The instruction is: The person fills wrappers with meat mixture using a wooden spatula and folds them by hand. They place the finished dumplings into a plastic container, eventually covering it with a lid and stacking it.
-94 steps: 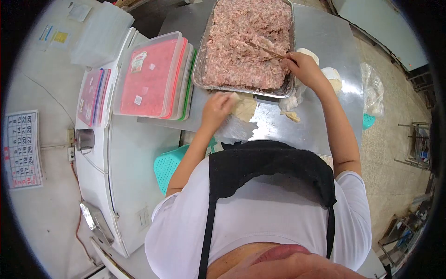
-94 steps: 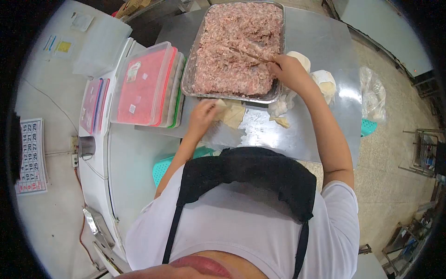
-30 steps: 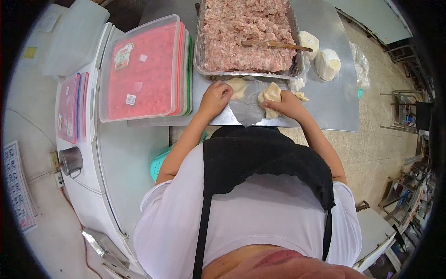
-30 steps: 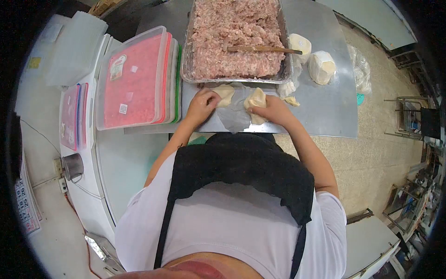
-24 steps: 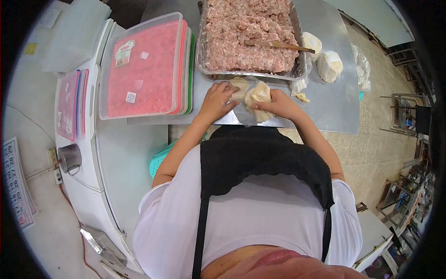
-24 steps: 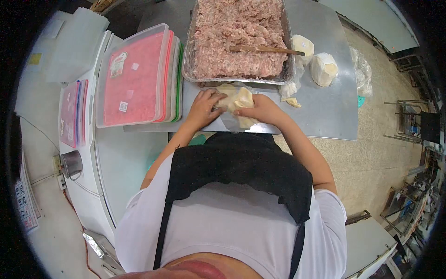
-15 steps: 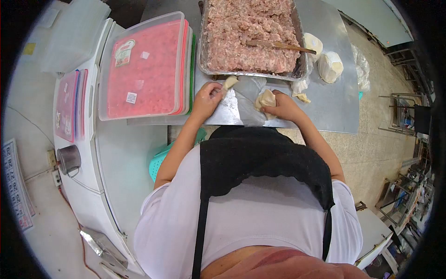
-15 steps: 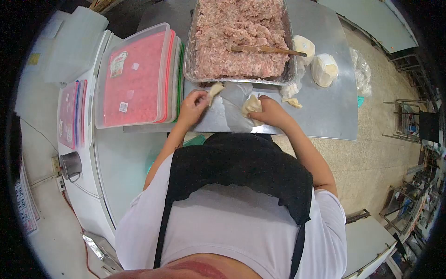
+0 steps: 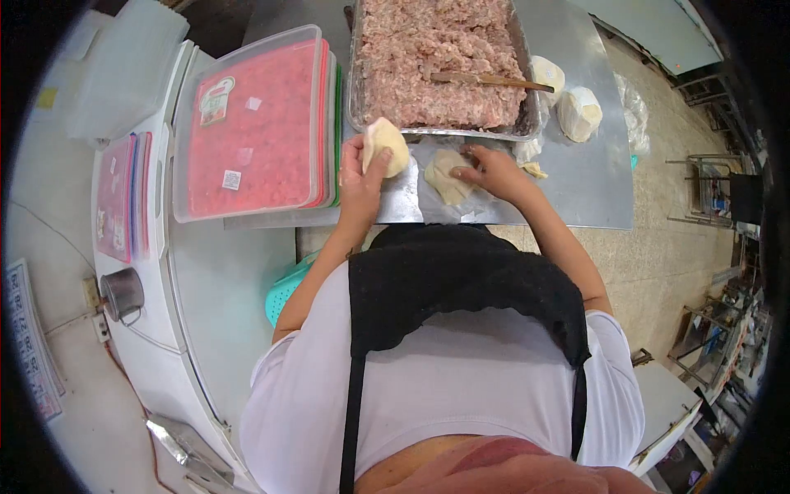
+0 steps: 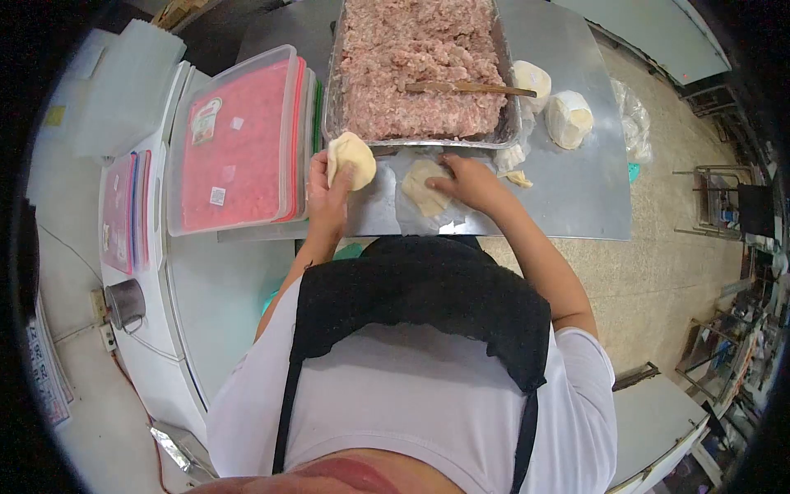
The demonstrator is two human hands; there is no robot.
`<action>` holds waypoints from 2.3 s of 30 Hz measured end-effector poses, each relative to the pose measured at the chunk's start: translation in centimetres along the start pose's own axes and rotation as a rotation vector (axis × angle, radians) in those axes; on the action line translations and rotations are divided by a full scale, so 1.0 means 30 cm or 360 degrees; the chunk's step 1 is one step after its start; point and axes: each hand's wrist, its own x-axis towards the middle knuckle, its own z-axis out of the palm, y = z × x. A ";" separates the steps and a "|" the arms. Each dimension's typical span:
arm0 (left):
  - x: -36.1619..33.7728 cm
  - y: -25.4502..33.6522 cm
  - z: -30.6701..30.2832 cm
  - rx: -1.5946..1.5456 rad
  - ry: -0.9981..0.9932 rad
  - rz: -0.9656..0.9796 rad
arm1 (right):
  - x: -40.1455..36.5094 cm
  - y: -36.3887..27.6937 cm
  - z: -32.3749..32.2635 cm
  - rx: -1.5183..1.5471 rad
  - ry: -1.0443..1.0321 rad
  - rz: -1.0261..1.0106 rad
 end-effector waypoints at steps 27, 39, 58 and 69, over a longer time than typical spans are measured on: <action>0.082 -0.248 0.106 0.1679 -0.0962 0.0415 | -0.025 0.366 -0.267 -0.0579 0.0554 -0.0142; 0.004 -0.211 0.164 0.1942 -0.0824 0.0572 | -0.001 0.461 -0.281 -0.0516 0.0550 -0.0267; -0.027 -0.086 0.172 0.0561 -0.0035 -0.0145 | -0.016 0.375 -0.457 0.0032 0.0966 -0.0497; -0.022 -0.004 0.262 0.1159 -0.0437 0.0115 | 0.009 -0.030 -0.421 -0.0147 0.0380 -0.1294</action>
